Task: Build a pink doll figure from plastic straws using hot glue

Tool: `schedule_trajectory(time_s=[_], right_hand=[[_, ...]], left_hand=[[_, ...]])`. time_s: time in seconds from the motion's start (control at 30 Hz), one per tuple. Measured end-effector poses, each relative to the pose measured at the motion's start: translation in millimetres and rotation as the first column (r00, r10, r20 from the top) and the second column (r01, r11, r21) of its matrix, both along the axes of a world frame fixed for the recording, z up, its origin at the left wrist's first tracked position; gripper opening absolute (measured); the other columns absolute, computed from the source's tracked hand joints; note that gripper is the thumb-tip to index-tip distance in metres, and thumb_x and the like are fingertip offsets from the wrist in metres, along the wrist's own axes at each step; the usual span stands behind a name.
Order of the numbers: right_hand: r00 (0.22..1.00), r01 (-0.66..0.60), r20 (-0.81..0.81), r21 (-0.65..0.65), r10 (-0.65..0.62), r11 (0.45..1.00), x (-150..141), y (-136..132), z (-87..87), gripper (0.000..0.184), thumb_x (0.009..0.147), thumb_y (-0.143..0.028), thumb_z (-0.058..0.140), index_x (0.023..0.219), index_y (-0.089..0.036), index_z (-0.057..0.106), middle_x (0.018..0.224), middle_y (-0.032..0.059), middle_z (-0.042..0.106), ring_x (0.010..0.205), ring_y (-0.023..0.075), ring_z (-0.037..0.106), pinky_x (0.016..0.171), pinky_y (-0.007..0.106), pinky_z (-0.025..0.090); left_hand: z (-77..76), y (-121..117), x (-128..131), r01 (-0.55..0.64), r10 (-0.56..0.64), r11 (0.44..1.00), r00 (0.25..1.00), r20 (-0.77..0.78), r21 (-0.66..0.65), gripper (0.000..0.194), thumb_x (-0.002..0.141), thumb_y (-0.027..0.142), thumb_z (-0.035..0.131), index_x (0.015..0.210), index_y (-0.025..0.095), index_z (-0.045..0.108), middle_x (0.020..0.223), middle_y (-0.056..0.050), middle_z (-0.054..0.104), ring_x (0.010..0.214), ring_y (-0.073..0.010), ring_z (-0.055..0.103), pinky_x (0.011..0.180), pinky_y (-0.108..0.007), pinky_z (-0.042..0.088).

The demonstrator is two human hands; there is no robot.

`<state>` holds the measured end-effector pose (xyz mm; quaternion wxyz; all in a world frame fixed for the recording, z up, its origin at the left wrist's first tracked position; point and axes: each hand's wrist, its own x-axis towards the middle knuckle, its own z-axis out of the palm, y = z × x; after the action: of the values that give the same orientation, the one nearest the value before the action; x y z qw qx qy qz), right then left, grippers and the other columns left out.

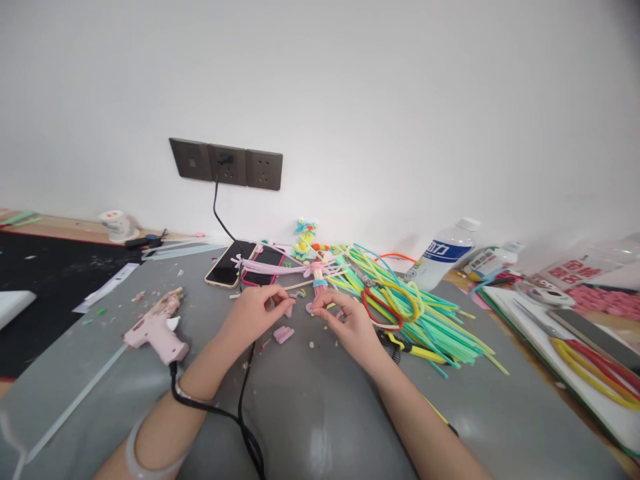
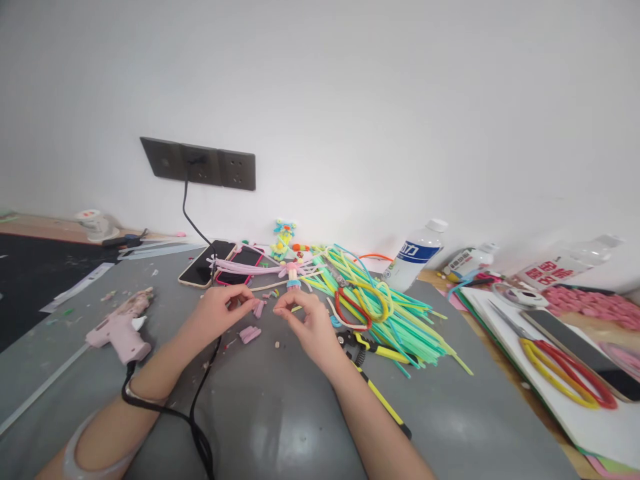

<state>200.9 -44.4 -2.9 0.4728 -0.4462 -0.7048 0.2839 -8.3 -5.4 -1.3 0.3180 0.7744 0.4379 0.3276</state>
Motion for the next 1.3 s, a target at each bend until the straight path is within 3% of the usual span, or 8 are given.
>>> schedule_trajectory(time_s=[0.1, 0.23, 0.4, 0.6, 0.8, 1.1, 1.3], right_hand=[[0.999, 0.002, -0.051, -0.051, -0.005, 0.999, 1, 2, -4.5, 0.016, 0.087, -0.032, 0.066, 0.076, -0.02, 0.068, 0.077, 0.0037, 0.07, 0.074, 0.0188, 0.063, 0.071, 0.03, 0.049], [0.978, 0.007, -0.203, -0.157, -0.039, 0.988, 4, 6, -7.6, 0.021, 0.081, -0.039, 0.072, 0.076, -0.019, 0.067, 0.075, 0.0029, 0.069, 0.07, 0.0173, 0.061, 0.066, 0.029, 0.049], [0.926, -0.079, -0.375, -0.279, -0.033, 0.957, 5, 8, -9.5, 0.027, 0.077, -0.045, 0.076, 0.08, -0.02, 0.066, 0.072, 0.0012, 0.069, 0.068, 0.0166, 0.064, 0.069, 0.03, 0.053], [0.86, -0.171, -0.51, -0.321, -0.017, 0.932, 5, 9, -13.9, 0.027, 0.076, -0.042, 0.079, 0.082, -0.02, 0.063, 0.081, 0.0027, 0.073, 0.071, 0.0167, 0.07, 0.073, 0.031, 0.055], [0.879, -0.152, -0.475, -0.352, -0.037, 0.924, 3, 8, -10.7, 0.027, 0.074, -0.042, 0.08, 0.086, -0.02, 0.07, 0.078, 0.0015, 0.072, 0.071, 0.0162, 0.068, 0.073, 0.031, 0.053], [0.854, -0.03, -0.489, -0.389, -0.179, 0.921, 5, 8, -10.7, 0.031, 0.07, -0.044, 0.081, 0.085, -0.02, 0.069, 0.078, 0.0027, 0.073, 0.072, 0.0193, 0.07, 0.064, 0.029, 0.053], [0.849, -0.017, -0.492, -0.392, -0.194, 0.92, 5, 8, -9.7, 0.033, 0.07, -0.046, 0.08, 0.083, -0.02, 0.064, 0.076, 0.0031, 0.073, 0.072, 0.0206, 0.07, 0.057, 0.027, 0.05]], left_hand=[[1.0, 5, -10, 0.156, -0.162, 0.985, 0.984, -0.076, -0.075, 0.025, 0.079, 0.044, 0.07, 0.073, 0.02, 0.07, 0.066, 0.001, 0.066, 0.059, -0.0135, 0.051, 0.057, -0.023, 0.032], [-1.4, 8, -16, 0.421, -0.435, 0.899, 0.888, -0.148, -0.12, 0.035, 0.061, 0.041, 0.086, 0.088, 0.022, 0.073, 0.082, 0.0, 0.065, 0.075, -0.0173, 0.057, 0.065, -0.023, 0.038], [-0.9, 6, -17, 0.482, -0.512, 0.853, 0.846, -0.146, -0.199, 0.029, 0.075, 0.023, 0.072, 0.103, 0.022, 0.072, 0.106, -0.005, 0.065, 0.093, -0.0214, 0.061, 0.082, -0.028, 0.044], [4.0, 3, -13, 0.447, -0.476, 0.877, 0.855, -0.203, -0.175, 0.034, 0.077, 0.012, 0.057, 0.107, 0.02, 0.07, 0.099, -0.004, 0.066, 0.083, -0.0176, 0.06, 0.077, -0.025, 0.042], [2.1, 3, -11, 0.403, -0.429, 0.901, 0.883, -0.19, -0.161, 0.033, 0.076, 0.013, 0.058, 0.107, 0.021, 0.068, 0.093, -0.001, 0.065, 0.076, -0.0152, 0.058, 0.069, -0.023, 0.043], [-2.7, 5, -6, 0.245, -0.221, 0.952, 0.965, 0.141, -0.184, 0.025, 0.083, 0.027, 0.066, 0.106, 0.019, 0.065, 0.104, -0.007, 0.073, 0.094, -0.0195, 0.069, 0.089, -0.032, 0.053], [1.0, 4, -2, 0.166, -0.064, 0.944, 0.939, 0.337, -0.286, 0.036, 0.077, 0.037, 0.072, 0.105, 0.016, 0.062, 0.098, -0.01, 0.077, 0.081, -0.0212, 0.072, 0.076, -0.033, 0.057]])
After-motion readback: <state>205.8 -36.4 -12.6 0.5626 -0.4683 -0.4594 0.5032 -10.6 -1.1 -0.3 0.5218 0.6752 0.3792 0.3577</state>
